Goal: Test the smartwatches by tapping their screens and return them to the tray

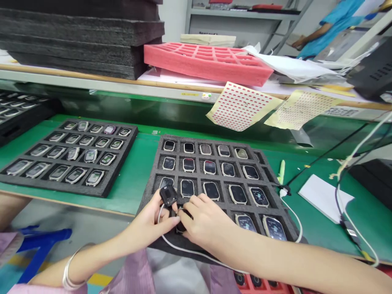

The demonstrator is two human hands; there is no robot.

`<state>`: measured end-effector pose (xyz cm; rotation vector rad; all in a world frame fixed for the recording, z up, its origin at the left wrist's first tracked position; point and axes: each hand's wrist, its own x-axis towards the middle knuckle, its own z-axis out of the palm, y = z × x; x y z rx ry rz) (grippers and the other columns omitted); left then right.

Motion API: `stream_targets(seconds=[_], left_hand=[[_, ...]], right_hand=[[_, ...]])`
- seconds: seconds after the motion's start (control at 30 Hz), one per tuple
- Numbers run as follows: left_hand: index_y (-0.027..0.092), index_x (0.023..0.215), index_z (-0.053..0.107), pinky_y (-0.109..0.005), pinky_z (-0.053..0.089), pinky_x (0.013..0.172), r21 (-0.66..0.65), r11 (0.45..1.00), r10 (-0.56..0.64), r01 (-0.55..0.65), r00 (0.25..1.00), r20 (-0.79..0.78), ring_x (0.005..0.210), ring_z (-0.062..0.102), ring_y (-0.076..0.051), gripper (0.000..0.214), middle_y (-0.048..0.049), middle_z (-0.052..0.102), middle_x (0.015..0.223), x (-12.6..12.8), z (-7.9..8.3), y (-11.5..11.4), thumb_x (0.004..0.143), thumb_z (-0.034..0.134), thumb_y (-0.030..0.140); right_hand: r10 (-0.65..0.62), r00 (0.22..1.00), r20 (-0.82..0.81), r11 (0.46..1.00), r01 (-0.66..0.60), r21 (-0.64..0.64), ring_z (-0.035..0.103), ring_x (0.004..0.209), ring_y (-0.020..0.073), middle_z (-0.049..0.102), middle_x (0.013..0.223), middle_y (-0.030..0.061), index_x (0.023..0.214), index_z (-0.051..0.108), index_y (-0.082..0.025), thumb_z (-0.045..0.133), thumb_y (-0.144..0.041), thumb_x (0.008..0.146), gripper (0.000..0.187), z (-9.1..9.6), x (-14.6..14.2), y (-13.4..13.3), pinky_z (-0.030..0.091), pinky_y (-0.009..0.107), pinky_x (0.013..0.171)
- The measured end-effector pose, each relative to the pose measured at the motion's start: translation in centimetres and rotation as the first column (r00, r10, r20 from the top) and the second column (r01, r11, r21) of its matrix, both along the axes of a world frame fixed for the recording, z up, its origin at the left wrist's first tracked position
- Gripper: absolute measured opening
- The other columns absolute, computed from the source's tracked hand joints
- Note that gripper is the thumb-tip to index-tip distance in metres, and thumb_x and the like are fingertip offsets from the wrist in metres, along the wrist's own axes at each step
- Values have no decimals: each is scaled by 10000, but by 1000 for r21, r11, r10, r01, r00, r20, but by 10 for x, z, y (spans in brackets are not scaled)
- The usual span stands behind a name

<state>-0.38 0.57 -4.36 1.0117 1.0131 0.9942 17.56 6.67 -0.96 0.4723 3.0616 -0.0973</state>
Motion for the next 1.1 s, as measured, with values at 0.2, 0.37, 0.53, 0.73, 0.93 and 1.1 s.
stream_targets(seconds=[0.2, 0.37, 0.53, 0.73, 0.93, 1.1], left_hand=[[232, 1211, 447, -194, 278, 499, -27, 997, -66, 68, 996, 63, 551, 333, -51, 512, 16, 502, 914, -2, -3, 7, 771, 708, 218], [226, 1235, 493, -199, 255, 486, -27, 985, -171, 172, 985, 31, 538, 296, -51, 589, 24, 521, 898, -3, 4, 10, 707, 747, 162], [161, 1134, 571, -215, 385, 624, 1, 995, -104, 105, 993, 58, 688, 469, -102, 390, -3, 572, 871, 1, 8, 12, 773, 703, 229], [137, 1063, 614, -289, 427, 835, 96, 995, -15, 8, 997, 74, 922, 555, -191, 230, -54, 654, 958, 4, 6, 14, 854, 606, 233], [129, 989, 641, -283, 438, 776, 46, 999, 9, -12, 997, 74, 846, 572, -194, 247, -47, 653, 880, 3, 7, 12, 819, 652, 308], [129, 962, 641, -250, 414, 696, 44, 999, 10, -12, 999, 41, 747, 513, -154, 251, -18, 588, 803, 2, 7, 10, 806, 664, 325]], right_hand=[[-61, 980, -188, 967, 11, -254, 557, 848, 222, 623, 906, 91, 1025, 618, -121, 638, -196, 807, 231, 30, 14, 20, 482, 354, 791], [-34, 919, -393, 973, -58, -222, 549, 890, 224, 607, 1015, 114, 1094, 585, -132, 582, -198, 867, 237, 44, 13, 32, 506, 358, 780], [59, 927, -371, 981, -122, -150, 556, 913, 238, 601, 1061, 140, 1109, 582, -96, 557, -168, 879, 242, 30, -1, 34, 519, 388, 800], [37, 899, -436, 989, -95, -110, 568, 929, 244, 614, 1072, 148, 1140, 562, -99, 495, -189, 923, 244, 17, -4, 28, 525, 413, 831], [-23, 878, -478, 983, -68, -172, 585, 936, 255, 630, 1058, 139, 1178, 535, -114, 531, -206, 904, 289, 10, -2, 25, 544, 407, 785], [-60, 887, -457, 951, -88, -296, 576, 947, 240, 625, 1053, 126, 1216, 511, -124, 591, -239, 885, 360, 8, 0, 28, 542, 394, 790]])
